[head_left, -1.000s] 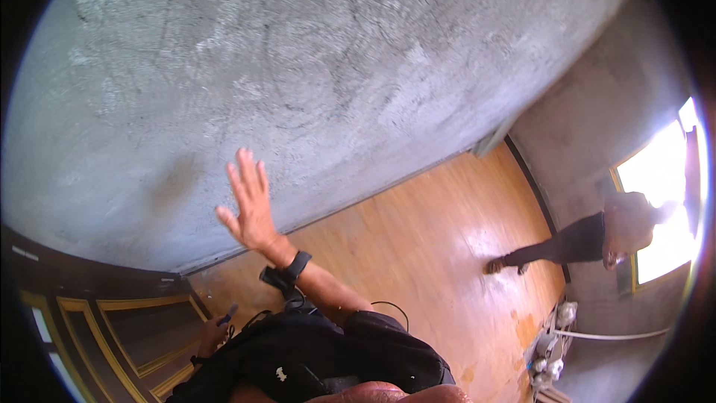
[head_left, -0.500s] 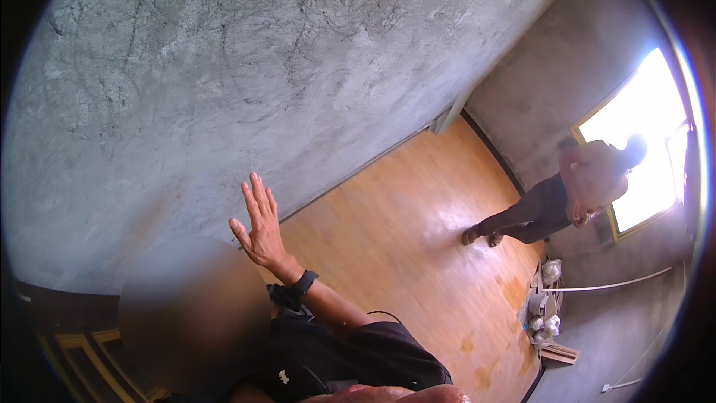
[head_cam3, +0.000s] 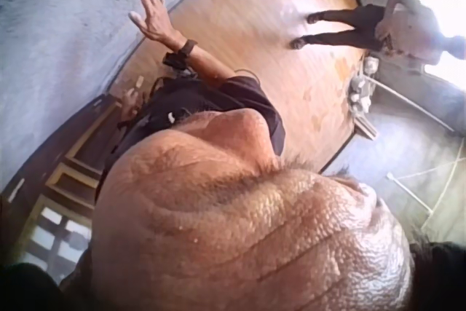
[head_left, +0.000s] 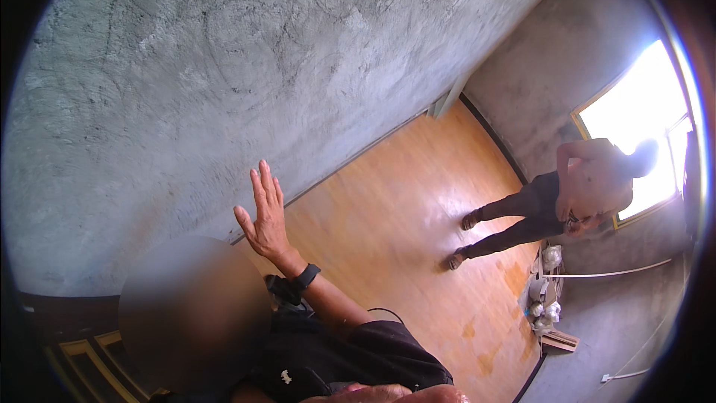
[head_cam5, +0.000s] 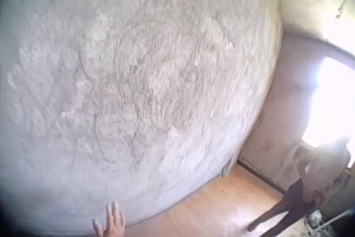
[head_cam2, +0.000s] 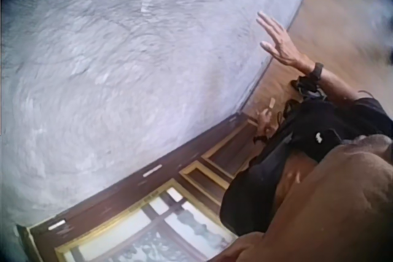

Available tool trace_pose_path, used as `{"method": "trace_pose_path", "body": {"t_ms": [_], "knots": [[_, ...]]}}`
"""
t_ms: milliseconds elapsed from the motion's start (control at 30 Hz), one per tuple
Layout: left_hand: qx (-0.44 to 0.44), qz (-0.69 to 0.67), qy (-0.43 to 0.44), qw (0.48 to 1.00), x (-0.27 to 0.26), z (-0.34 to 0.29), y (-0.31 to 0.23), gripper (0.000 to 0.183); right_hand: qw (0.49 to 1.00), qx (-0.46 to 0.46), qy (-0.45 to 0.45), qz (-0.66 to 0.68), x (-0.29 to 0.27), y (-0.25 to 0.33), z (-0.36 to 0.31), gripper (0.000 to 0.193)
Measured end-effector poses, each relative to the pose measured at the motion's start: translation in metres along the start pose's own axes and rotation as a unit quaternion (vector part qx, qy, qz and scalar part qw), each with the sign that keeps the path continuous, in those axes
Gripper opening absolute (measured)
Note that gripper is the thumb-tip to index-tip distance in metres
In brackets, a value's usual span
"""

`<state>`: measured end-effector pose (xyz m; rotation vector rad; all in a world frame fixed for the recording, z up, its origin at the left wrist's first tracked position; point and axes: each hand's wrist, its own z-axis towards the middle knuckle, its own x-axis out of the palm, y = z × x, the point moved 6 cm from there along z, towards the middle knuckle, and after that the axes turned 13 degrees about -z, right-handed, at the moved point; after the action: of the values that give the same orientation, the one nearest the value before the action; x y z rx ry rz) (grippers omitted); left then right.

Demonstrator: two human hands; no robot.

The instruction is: Repairing a door frame by scraping off excess sealant or foam and inspecting the frame installation.

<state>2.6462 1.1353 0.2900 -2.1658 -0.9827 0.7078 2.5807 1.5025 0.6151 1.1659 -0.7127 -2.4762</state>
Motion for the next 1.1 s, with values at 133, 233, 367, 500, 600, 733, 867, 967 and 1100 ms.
{"method": "trace_pose_path", "body": {"t_ms": [133, 233, 367, 500, 600, 733, 867, 967, 1100], "knots": [[-0.027, 0.004, 0.001, 1.000, 0.007, 0.005, -0.013, 0.026, 0.999, -0.005, 0.035, 0.010, 0.012, -0.003, -0.004, 0.069], [-0.033, -0.034, -0.003, 0.999, 0.008, 0.014, -0.012, 0.024, 0.996, -0.026, 0.074, 0.039, 0.021, 0.008, -0.004, 0.069], [-0.018, -0.031, -0.054, 0.998, -0.008, -0.011, -0.008, 0.023, 0.969, -0.066, 0.213, 0.111, 0.057, 0.046, -0.010, 0.061], [0.084, -0.036, -0.024, 0.996, 0.004, -0.012, -0.025, 0.030, 0.886, -0.166, 0.420, 0.107, 0.096, 0.035, -0.055, 0.049], [0.111, 0.077, -0.144, 0.980, -0.003, -0.034, -0.035, 0.034, 0.840, -0.189, 0.495, 0.118, 0.096, 0.054, -0.078, 0.049], [0.135, 0.060, -0.353, 0.924, -0.006, -0.071, -0.025, 0.037, 0.832, -0.233, 0.485, 0.132, 0.068, 0.091, -0.078, 0.044], [0.111, 0.004, -0.390, 0.914, -0.010, -0.143, -0.105, 0.039, 0.820, -0.268, 0.470, 0.185, 0.044, 0.105, -0.066, 0.036], [0.085, -0.084, -0.425, 0.897, 0.012, -0.177, -0.116, 0.038, 0.796, -0.320, 0.475, 0.198, 0.026, 0.111, -0.066, 0.034], [0.265, 0.040, -0.526, 0.807, -0.082, -0.215, -0.162, 0.033, 0.807, -0.319, 0.417, 0.270, 0.059, 0.138, -0.056, 0.033]]}}
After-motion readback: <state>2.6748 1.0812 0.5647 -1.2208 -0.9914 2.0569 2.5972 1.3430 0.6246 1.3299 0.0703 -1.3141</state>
